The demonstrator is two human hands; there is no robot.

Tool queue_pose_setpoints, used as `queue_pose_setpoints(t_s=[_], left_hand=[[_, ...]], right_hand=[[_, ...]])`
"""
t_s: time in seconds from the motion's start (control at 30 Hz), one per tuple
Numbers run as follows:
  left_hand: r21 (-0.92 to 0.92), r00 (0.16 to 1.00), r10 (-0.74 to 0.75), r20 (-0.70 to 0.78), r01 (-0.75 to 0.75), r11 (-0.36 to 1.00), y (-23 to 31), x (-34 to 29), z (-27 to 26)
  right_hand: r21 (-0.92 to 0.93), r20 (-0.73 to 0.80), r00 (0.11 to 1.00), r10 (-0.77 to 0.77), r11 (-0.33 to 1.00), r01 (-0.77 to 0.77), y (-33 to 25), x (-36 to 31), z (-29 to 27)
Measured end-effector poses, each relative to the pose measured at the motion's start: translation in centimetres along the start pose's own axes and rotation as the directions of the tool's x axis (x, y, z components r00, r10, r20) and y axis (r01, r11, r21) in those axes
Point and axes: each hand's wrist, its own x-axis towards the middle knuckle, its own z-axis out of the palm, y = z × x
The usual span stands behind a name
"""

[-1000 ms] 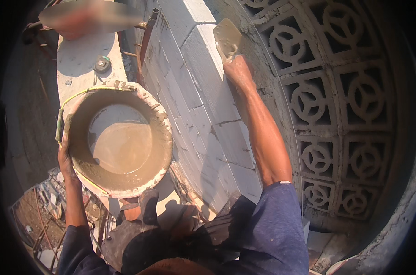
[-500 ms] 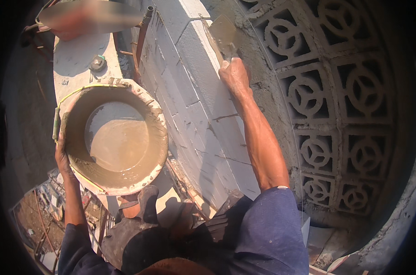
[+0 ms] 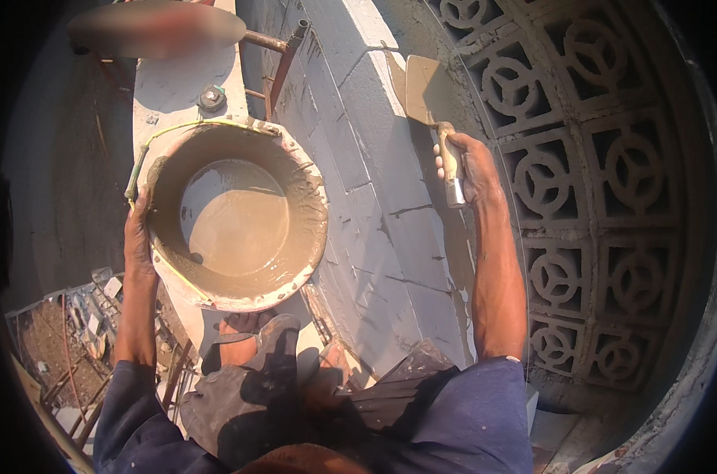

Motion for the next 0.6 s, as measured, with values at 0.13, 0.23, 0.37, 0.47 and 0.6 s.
queue_pose_setpoints(t_s=[0.13, 0.23, 0.37, 0.47, 0.6], left_hand=[[0.133, 0.998, 0.06, 0.003, -0.06, 0.989, 1.9, -2.3, 4.0], [0.16, 0.993, 0.112, 0.031, -0.115, 0.98, 1.9, -3.0, 5.5], [0.167, 0.991, 0.062, 0.122, -0.082, 0.983, 1.5, -3.3, 6.9], [0.212, 0.995, 0.091, 0.029, -0.095, 0.973, 1.2, -3.7, 6.9], [0.182, 0.999, 0.042, -0.013, -0.039, 0.983, 0.8, -2.1, 3.7]], right_hand=[[-0.326, 0.278, 0.961, 0.011, 0.941, 0.084, -0.4, -9.4, 2.3], [-0.712, 0.508, 0.844, -0.173, 0.467, 0.524, 3.1, -12.3, 7.2], [-0.796, 0.602, 0.783, 0.154, 0.043, 0.604, 6.5, -12.0, 15.0], [-0.823, 0.526, 0.816, 0.239, 0.387, 0.416, 6.2, -11.3, 13.9], [-0.428, 0.522, 0.76, 0.386, 0.89, -0.159, 5.3, -12.3, 9.7]])
